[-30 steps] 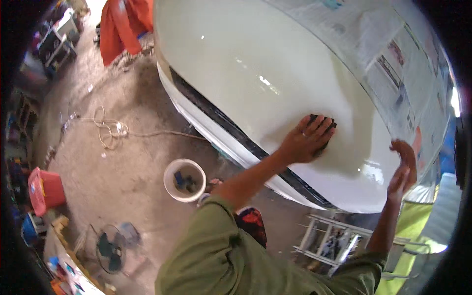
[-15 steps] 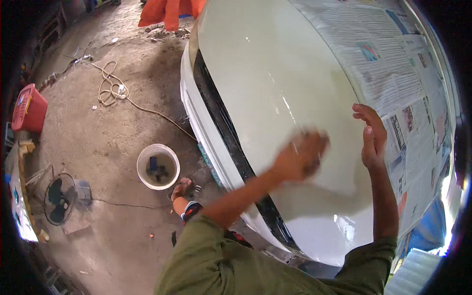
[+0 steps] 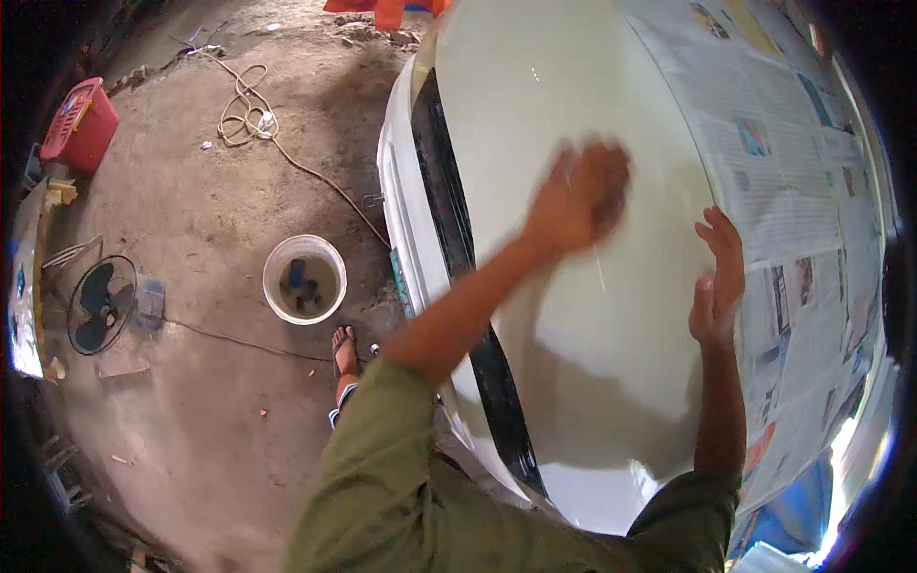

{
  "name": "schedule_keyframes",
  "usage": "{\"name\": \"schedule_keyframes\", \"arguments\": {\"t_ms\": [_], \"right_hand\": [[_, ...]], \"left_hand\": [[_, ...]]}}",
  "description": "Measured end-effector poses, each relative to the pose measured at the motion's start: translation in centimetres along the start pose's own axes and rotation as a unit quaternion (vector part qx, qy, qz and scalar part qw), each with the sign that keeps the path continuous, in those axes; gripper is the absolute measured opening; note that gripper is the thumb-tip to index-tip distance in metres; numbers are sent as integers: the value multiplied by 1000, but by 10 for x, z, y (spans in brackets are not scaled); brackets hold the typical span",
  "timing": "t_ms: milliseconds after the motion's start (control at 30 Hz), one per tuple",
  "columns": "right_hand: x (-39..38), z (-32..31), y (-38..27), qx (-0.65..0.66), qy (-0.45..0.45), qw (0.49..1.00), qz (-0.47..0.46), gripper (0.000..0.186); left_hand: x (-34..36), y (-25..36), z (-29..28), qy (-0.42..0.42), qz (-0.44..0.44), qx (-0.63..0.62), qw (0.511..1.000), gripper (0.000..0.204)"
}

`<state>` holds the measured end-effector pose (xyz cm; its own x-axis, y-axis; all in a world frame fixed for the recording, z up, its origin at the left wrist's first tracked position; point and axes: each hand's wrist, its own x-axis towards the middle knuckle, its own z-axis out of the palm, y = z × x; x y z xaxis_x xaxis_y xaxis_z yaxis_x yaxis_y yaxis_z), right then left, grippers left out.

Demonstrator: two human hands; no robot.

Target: Sanding the front panel of a white car using sandpaper and water from a bucket.

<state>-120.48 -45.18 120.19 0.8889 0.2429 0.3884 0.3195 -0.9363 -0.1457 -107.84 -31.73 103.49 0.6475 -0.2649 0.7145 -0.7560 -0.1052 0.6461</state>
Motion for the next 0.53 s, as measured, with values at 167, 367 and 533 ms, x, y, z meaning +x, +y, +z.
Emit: {"name": "schedule_keyframes", "arguments": {"t_ms": [167, 367, 533], "right_hand": [[3, 4, 4, -26, -31, 999, 13, 57], [4, 1, -4, -50, -31, 998, 37, 68], [11, 9, 1, -56, -76, 995, 32, 63]], "left_hand": [[53, -60, 26, 167, -124, 81, 975, 55], [-49, 40, -4, -111, -76, -111, 985, 66], [83, -114, -6, 98, -96, 42, 990, 60]]}}
